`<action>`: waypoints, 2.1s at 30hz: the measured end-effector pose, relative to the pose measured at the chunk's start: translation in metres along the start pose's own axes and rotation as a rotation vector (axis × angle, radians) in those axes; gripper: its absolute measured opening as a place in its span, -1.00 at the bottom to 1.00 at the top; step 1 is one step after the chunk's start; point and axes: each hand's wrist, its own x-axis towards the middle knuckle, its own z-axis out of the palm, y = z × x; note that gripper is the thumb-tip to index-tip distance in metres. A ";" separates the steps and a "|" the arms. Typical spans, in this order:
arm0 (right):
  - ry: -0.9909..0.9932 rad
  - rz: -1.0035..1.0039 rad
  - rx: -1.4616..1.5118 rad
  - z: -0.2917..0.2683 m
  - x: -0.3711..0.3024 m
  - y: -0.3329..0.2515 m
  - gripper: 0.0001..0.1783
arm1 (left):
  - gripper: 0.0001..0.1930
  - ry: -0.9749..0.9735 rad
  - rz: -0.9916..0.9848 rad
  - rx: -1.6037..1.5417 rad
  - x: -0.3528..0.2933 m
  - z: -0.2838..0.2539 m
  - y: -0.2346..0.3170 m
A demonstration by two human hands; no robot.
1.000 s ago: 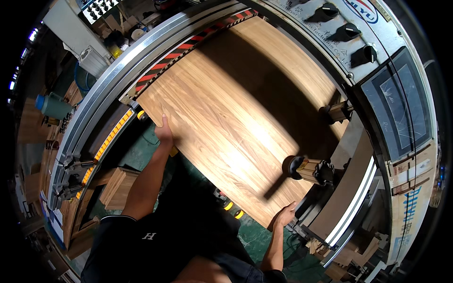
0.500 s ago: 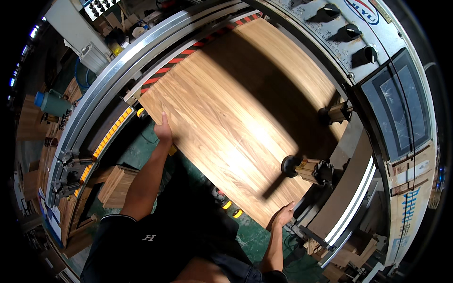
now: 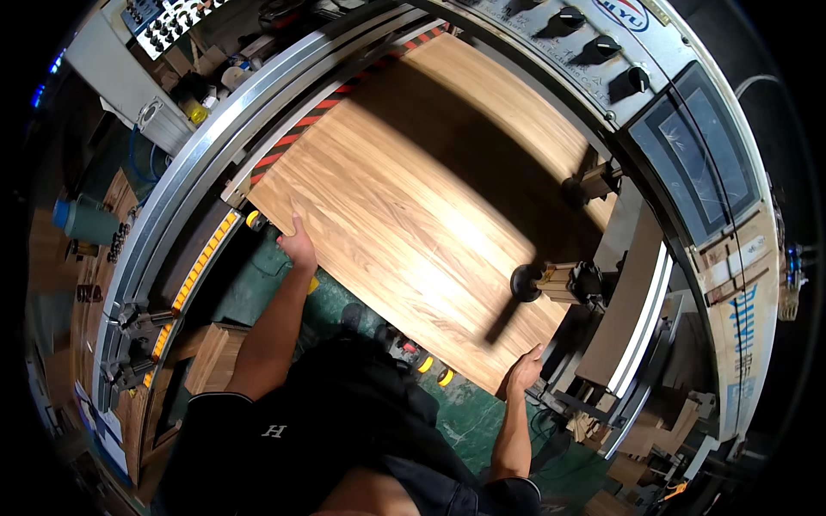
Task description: The person operates a CNC woodworking machine, adjusting the tool head and securing a wooden board onto the machine bed. They measure the board with a tape measure, run the machine to cut the wood, and then remove the finished piece to place it on a stack.
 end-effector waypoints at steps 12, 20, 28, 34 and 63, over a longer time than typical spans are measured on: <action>-0.019 0.006 -0.025 0.008 0.008 0.015 -0.04 | -0.13 -0.046 -0.129 0.107 0.003 0.000 -0.006; -0.032 -0.033 -0.064 0.001 -0.003 0.002 -0.01 | -0.18 0.004 -0.092 0.037 0.003 0.002 -0.004; -0.036 -0.064 0.012 0.006 0.003 0.012 0.02 | -0.15 -0.015 -0.082 0.066 0.003 0.001 -0.005; -0.035 -0.066 0.044 -0.004 -0.015 -0.009 -0.05 | -0.16 0.007 -0.073 0.061 0.004 0.000 -0.004; -0.033 0.024 -0.074 0.006 0.003 0.006 -0.05 | -0.11 -0.016 -0.083 0.082 -0.001 -0.003 0.007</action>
